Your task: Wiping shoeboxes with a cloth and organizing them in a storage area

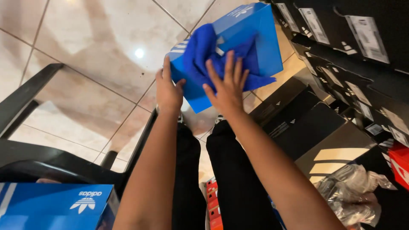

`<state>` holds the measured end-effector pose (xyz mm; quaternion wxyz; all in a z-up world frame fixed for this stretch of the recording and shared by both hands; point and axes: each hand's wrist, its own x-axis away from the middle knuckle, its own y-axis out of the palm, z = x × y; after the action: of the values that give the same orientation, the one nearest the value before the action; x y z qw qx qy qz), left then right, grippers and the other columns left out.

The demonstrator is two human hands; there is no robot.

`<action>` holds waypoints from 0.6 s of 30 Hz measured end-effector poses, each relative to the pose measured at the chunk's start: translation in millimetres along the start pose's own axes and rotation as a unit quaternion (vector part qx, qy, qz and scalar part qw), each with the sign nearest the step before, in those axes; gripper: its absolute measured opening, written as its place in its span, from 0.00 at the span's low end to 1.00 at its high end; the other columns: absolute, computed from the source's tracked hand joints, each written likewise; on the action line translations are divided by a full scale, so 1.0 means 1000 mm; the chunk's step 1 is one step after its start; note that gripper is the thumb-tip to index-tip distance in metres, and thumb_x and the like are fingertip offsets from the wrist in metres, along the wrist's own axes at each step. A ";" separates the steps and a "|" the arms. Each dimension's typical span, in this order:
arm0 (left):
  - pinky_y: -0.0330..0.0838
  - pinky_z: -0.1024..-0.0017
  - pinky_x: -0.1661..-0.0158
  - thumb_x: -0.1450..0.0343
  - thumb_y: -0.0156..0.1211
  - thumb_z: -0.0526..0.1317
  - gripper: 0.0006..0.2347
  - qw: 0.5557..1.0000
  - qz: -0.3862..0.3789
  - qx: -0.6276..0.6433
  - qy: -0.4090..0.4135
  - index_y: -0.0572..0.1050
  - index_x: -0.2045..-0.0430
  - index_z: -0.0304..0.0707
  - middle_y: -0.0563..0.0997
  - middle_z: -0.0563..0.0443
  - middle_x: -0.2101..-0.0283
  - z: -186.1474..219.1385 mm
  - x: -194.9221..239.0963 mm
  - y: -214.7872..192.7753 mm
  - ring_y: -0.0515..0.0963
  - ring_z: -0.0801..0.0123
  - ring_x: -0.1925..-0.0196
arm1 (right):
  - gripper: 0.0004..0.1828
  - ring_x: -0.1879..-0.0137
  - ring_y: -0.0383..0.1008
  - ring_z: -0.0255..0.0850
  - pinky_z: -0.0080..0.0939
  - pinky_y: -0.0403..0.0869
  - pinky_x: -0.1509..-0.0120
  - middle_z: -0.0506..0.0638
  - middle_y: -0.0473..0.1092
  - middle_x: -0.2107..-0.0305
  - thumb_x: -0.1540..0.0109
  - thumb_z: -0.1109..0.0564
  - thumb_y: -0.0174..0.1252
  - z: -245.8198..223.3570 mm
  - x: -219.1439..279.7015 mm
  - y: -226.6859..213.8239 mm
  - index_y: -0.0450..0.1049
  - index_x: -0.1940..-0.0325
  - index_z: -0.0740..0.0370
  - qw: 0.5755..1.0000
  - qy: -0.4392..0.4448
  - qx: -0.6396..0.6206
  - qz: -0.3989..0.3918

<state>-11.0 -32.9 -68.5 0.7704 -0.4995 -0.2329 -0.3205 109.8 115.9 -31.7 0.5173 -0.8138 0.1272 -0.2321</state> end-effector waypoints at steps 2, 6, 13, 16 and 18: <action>0.82 0.50 0.45 0.29 0.60 0.22 0.37 0.984 0.024 0.172 0.045 0.49 0.26 0.47 0.70 0.21 0.43 -0.016 -0.001 0.013 0.73 0.25 0.40 | 0.33 0.19 0.37 0.67 0.84 0.45 0.27 0.60 0.45 0.24 0.35 0.44 0.62 -0.005 0.010 0.017 0.64 0.24 0.37 0.997 -0.036 0.032 -0.063; 0.83 0.52 0.47 0.28 0.62 0.26 0.35 0.986 0.048 0.161 0.019 0.54 0.28 0.56 0.74 0.28 0.48 -0.015 -0.001 0.017 0.78 0.31 0.44 | 0.28 0.21 0.51 0.58 0.73 0.50 0.24 0.51 0.60 0.29 0.45 0.44 0.71 0.054 0.034 0.041 0.78 0.40 0.37 0.992 -0.118 0.039 0.008; 0.74 0.55 0.50 0.29 0.62 0.33 0.32 0.977 -0.001 0.202 -0.066 0.58 0.31 0.69 0.77 0.38 0.46 -0.007 0.003 0.002 0.79 0.43 0.47 | 0.47 0.17 0.39 0.58 0.61 0.45 0.18 0.59 0.38 0.22 0.41 0.63 0.59 0.049 -0.039 0.038 0.46 0.22 0.51 0.980 0.131 -0.138 0.058; 0.67 0.51 0.56 0.35 0.50 0.31 0.26 0.979 0.017 0.193 -0.063 0.66 0.41 0.60 0.80 0.36 0.54 -0.029 -0.009 0.024 0.78 0.40 0.54 | 0.40 0.18 0.41 0.62 0.61 0.45 0.17 0.59 0.42 0.22 0.38 0.61 0.51 -0.001 -0.020 0.065 0.44 0.23 0.52 0.989 0.027 -0.144 -0.014; 0.66 0.43 0.58 0.40 0.44 0.28 0.25 0.985 0.052 0.162 -0.025 0.75 0.49 0.45 0.81 0.27 0.63 -0.031 -0.012 0.027 0.77 0.29 0.58 | 0.32 0.22 0.43 0.78 0.82 0.49 0.23 0.63 0.47 0.25 0.37 0.51 0.47 0.002 0.013 0.073 0.65 0.27 0.44 0.985 -0.165 0.011 -0.046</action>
<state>1.5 -50.3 -105.3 0.8508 -0.3874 -0.2746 -0.2252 123.9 80.1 -95.2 0.5291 -0.8401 -0.0004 -0.1195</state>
